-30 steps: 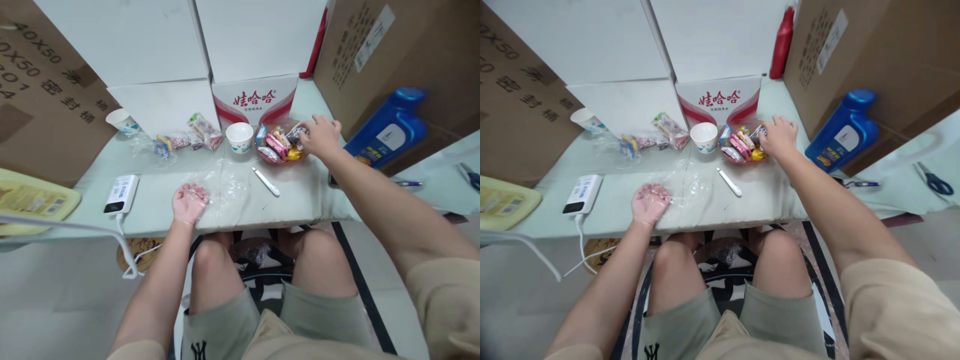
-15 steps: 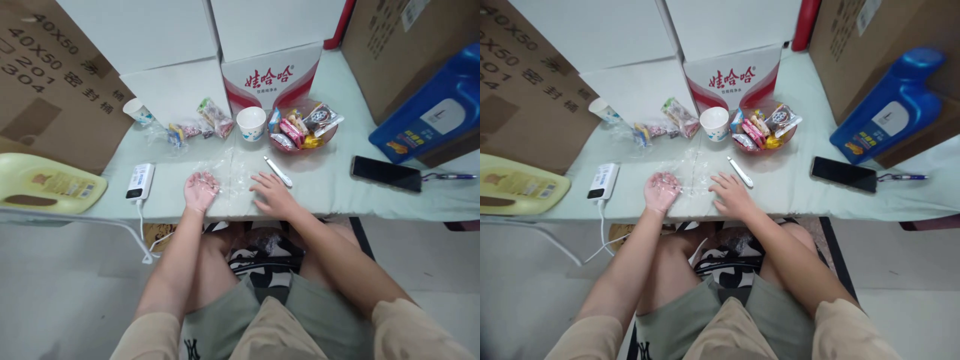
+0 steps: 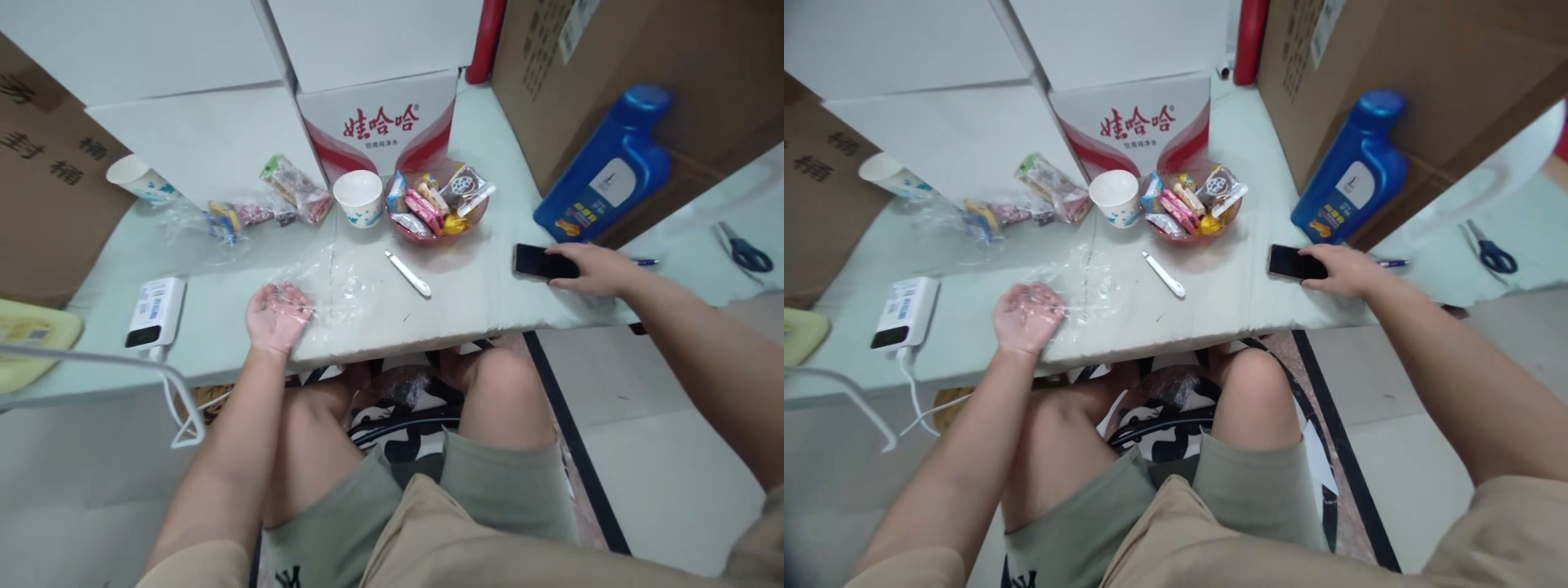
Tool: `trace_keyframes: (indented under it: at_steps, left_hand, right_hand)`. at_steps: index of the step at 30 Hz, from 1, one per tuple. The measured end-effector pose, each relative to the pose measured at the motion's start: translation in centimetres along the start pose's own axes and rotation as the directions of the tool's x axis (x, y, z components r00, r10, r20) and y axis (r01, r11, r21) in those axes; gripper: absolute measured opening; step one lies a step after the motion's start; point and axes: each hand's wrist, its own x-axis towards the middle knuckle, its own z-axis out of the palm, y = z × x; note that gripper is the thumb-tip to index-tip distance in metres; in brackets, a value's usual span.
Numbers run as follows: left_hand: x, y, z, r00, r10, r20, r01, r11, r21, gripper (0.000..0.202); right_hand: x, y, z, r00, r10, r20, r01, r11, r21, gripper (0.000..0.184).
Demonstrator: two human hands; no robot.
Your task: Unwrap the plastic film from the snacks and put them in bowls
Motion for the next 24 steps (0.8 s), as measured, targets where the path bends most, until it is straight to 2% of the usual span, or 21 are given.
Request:
trace_keyframes:
  at_steps: [6,10,14,17,19,21,24]
  left_hand:
    - [0.2,0.1,-0.2,0.999,0.007,0.037,-0.009,0.998,0.062,0.03]
    - [0.1,0.0,0.0,0.999,0.02,0.029,-0.022,0.996,0.084,0.029]
    - [0.2,0.0,-0.1,0.999,-0.003,0.051,0.0,0.998,0.057,0.026]
    - [0.2,0.1,-0.1,0.998,-0.002,0.055,0.0,0.999,0.048,0.025]
    - [0.2,0.1,0.0,0.999,0.006,0.049,-0.009,0.997,0.07,0.025]
    - [0.1,0.1,0.0,0.998,0.017,0.055,-0.023,0.994,0.11,0.027]
    - [0.2,0.1,-0.1,0.995,0.043,0.091,-0.059,0.982,0.179,0.029]
  right_hand:
    - [0.1,0.0,-0.6,0.993,0.02,0.117,-0.035,0.991,0.128,0.071]
    - [0.0,0.4,-1.2,0.978,0.032,0.204,-0.049,0.996,0.076,0.072]
    - [-0.1,0.4,-1.4,0.977,-0.017,0.213,0.014,1.0,0.015,0.065]
    - [-0.4,0.5,-1.5,0.976,-0.013,0.215,0.012,1.0,0.005,0.066]
    - [-0.9,0.2,-1.4,0.986,-0.036,0.165,0.033,0.999,0.022,0.069]
    - [-1.6,-1.1,-1.1,0.99,-0.128,0.052,0.125,0.99,0.06,0.069]
    - [-2.6,-6.0,0.2,0.939,-0.327,-0.11,0.34,0.929,0.144,0.057]
